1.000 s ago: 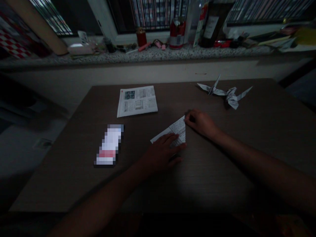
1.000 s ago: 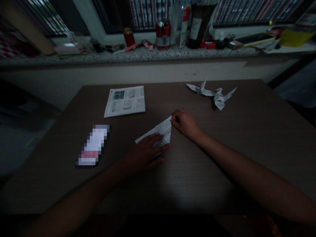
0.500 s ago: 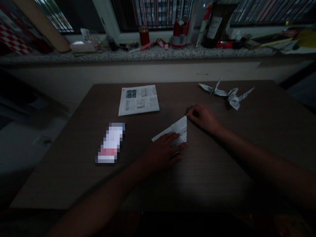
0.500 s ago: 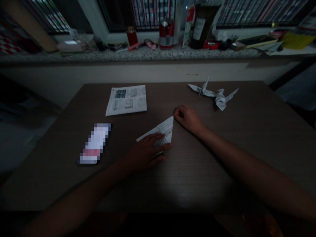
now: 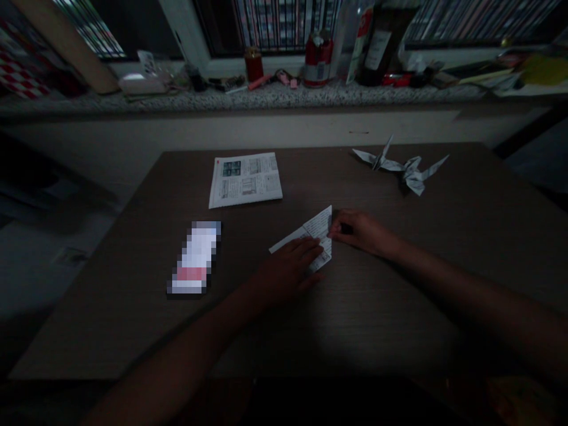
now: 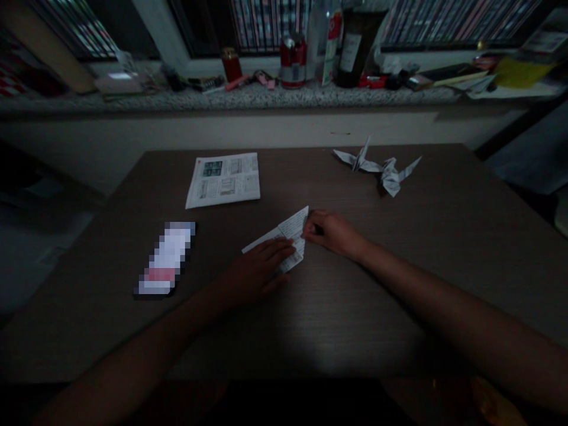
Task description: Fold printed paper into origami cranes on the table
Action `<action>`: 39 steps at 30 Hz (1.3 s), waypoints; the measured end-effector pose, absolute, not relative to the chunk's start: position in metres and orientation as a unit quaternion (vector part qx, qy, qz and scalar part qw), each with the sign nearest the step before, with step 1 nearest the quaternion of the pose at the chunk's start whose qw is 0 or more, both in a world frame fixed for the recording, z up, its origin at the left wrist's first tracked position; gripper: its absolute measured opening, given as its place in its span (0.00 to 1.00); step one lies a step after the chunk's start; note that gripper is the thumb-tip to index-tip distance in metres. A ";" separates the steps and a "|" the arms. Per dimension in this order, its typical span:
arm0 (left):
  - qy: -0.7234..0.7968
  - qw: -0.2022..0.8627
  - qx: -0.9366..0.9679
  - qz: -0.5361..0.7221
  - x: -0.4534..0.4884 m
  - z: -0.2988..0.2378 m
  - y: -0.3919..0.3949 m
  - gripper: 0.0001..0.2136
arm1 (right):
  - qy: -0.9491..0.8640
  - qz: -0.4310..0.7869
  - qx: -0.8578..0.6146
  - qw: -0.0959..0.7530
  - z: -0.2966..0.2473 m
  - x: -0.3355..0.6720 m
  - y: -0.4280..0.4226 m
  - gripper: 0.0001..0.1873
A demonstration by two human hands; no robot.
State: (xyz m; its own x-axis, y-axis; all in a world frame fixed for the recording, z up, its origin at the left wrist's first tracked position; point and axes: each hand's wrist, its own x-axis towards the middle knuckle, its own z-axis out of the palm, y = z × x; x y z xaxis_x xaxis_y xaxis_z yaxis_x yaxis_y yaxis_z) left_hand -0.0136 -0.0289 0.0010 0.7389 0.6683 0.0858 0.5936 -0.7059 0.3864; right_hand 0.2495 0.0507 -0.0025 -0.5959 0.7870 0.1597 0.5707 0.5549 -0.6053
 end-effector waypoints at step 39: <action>0.338 0.140 0.922 0.126 -0.023 0.006 -0.024 0.18 | -0.883 0.119 -0.356 0.281 -0.010 0.272 0.012 0.09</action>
